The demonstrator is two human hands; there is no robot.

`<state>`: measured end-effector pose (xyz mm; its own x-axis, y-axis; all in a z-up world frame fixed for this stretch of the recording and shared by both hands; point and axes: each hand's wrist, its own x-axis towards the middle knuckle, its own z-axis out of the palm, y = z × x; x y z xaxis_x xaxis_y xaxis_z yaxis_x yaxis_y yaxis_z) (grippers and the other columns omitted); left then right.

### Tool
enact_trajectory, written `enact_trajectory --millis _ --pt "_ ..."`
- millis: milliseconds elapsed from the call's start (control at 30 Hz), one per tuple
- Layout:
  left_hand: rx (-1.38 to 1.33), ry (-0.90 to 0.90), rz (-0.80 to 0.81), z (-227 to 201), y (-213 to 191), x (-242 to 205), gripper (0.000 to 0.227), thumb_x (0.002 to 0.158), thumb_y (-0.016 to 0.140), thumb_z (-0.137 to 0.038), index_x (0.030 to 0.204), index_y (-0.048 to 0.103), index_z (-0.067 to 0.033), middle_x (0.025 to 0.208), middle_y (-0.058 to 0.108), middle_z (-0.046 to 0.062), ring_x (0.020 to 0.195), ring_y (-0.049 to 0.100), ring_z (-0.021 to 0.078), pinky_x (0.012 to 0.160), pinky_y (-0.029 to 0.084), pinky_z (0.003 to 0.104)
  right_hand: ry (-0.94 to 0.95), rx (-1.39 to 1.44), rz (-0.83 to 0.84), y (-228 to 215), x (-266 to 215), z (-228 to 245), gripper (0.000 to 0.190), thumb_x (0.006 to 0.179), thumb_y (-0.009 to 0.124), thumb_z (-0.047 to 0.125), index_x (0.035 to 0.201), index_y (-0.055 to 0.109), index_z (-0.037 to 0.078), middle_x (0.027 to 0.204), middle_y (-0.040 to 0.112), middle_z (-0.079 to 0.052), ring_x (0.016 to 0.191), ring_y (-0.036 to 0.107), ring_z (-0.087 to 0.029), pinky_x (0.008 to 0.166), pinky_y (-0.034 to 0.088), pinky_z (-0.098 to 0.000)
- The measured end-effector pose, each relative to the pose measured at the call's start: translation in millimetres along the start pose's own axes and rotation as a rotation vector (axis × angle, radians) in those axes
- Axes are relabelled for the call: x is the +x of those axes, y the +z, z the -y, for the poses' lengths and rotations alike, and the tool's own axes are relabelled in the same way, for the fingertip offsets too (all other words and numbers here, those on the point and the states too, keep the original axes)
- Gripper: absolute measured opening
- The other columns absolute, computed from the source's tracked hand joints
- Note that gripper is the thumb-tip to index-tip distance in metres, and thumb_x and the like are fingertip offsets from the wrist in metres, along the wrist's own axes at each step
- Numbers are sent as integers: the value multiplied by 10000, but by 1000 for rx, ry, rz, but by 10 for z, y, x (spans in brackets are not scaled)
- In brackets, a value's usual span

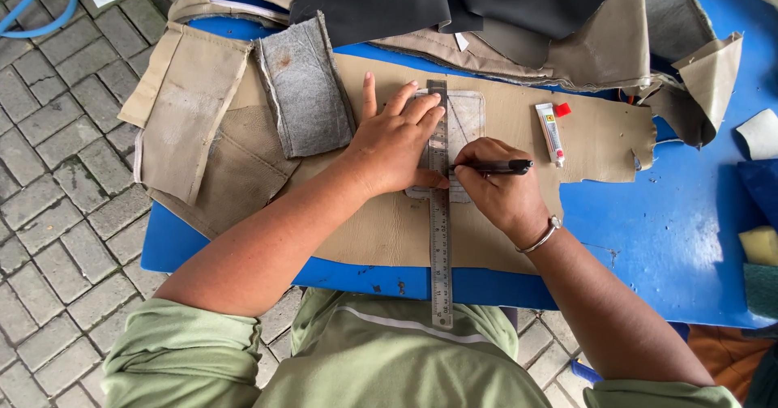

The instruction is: Marking and cutting a pattern on a piece of leather using a ruler and marker

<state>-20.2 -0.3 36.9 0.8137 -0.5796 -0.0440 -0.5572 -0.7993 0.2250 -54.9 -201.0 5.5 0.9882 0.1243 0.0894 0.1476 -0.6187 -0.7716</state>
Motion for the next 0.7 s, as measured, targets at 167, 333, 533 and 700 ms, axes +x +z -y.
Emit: enact_trajectory --millis 167,333,533,700 --pt "1 16 -36 27 96 15 714 787 716 -95 1469 505 -88 1521 450 74 1484 299 365 1136 -39 811 15 50 12 -24 -70 19 89 822 704 90 903 725 120 747 661 -126 664 669 -269 593 504 -378" --pt "14 20 -49 69 174 52 721 768 691 -23 1465 515 -80 1518 463 81 1481 313 374 1134 -32 814 4 54 8 -29 -101 21 83 825 705 74 898 720 109 741 662 -133 646 673 -274 583 508 -381" --pt "-24 12 -35 53 133 43 875 766 814 -522 1464 510 -89 1533 451 95 1486 299 381 1132 -67 812 -21 56 -50 -72 -11 -37 96 830 721 59 903 749 116 732 685 -133 672 672 -296 625 516 -375" --pt "-6 -20 -11 68 196 60 1038 744 708 -813 1471 500 -102 1554 446 72 1494 291 361 1141 -100 797 -61 115 -194 25 304 -216 108 894 734 80 997 754 105 839 706 -156 807 669 -263 685 492 -369"
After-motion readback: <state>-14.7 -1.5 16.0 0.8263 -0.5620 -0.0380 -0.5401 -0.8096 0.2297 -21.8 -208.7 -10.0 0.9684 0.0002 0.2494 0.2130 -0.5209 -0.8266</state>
